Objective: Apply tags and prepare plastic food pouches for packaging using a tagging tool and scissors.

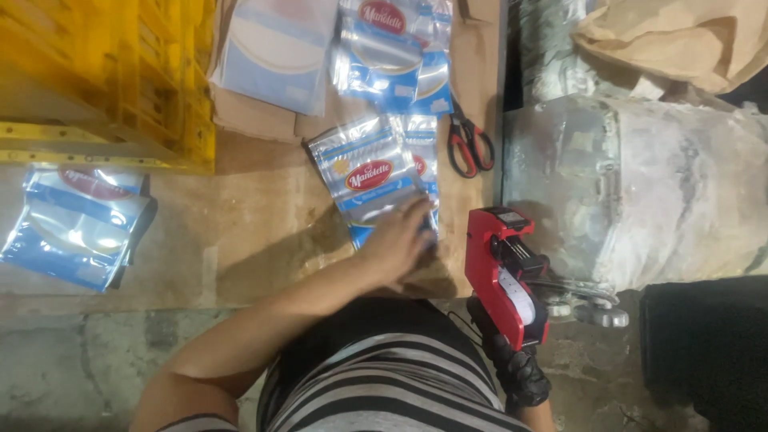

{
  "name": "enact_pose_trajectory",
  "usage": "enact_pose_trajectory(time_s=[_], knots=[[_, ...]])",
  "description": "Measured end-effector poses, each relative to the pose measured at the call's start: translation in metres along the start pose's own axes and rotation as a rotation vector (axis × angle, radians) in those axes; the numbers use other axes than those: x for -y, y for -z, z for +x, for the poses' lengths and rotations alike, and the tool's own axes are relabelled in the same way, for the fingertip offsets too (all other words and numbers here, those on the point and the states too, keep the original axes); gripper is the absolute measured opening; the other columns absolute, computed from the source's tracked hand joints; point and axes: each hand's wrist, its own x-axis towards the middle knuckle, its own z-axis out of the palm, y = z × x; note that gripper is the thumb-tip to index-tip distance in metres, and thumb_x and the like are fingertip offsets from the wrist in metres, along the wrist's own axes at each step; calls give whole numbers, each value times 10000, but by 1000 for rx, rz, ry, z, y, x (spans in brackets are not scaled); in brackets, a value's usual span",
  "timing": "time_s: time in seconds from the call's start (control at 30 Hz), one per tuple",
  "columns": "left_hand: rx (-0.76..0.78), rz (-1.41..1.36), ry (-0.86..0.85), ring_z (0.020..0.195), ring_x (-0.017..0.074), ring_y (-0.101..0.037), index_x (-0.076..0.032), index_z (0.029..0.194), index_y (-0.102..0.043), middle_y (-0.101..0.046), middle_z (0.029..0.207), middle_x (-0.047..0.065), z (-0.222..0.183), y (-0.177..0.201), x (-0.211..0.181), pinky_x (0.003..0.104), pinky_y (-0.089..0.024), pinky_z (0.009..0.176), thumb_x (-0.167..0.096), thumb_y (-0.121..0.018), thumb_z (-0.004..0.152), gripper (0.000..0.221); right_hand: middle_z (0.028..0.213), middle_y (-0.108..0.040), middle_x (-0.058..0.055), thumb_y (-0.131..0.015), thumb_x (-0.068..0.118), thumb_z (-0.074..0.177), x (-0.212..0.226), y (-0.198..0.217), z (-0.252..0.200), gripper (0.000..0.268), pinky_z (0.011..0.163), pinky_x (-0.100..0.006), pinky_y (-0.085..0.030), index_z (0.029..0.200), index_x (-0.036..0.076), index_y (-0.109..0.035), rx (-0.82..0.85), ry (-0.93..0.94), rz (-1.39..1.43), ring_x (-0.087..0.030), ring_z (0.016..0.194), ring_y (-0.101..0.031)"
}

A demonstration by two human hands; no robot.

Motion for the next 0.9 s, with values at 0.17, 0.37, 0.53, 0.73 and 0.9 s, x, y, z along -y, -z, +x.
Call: enact_pose_trajectory(time_s=[0.17, 0.37, 0.53, 0.73, 0.9], knots=[[-18, 554, -75, 1490, 336, -340, -73, 1544, -386, -389, 1625, 143, -17, 7, 76, 501, -252, 1233, -300, -535, 992, 615, 1318, -674, -248, -638, 18, 762, -29, -19, 23, 622, 902, -444, -533, 1383, 19, -648, 55, 43, -183, -375, 1160, -648], [-38, 773, -174, 1538, 332, -197, -94, 1594, -280, -292, 1653, 116, -18, 16, 84, 542, -118, 1238, -413, -546, 969, 750, 1342, -677, -211, -619, 34, 801, -68, -49, 48, 607, 960, -411, -527, 1407, 74, -638, 154, 30, -272, -343, 1214, -648], [-5, 799, -165, 1547, 343, -171, -98, 1617, -253, -269, 1657, 114, -19, 16, 83, 552, -98, 1246, -441, -529, 988, 768, 1336, -672, -107, -587, 84, 904, -73, -59, 52, 564, 1059, -351, -515, 1458, 188, -604, 282, -105, -128, -266, 1272, -646], [-1, 811, -140, 1556, 338, -157, -93, 1598, -272, -244, 1674, 98, -21, 16, 85, 553, -86, 1250, -438, -532, 984, 750, 1350, -575, -186, -780, 98, 798, -72, -32, 33, 732, 1005, -439, -439, 1450, 35, -453, 290, -163, 219, -350, 1284, -541], [-69, 854, -185, 1549, 353, -166, -35, 1579, -330, -260, 1663, 132, -24, 18, 71, 573, -101, 1250, -367, -554, 975, 724, 1119, -650, -124, -808, 125, 705, -82, -20, 10, 623, 893, -394, -529, 1292, 83, -601, 263, -291, 84, -277, 1027, -653]])
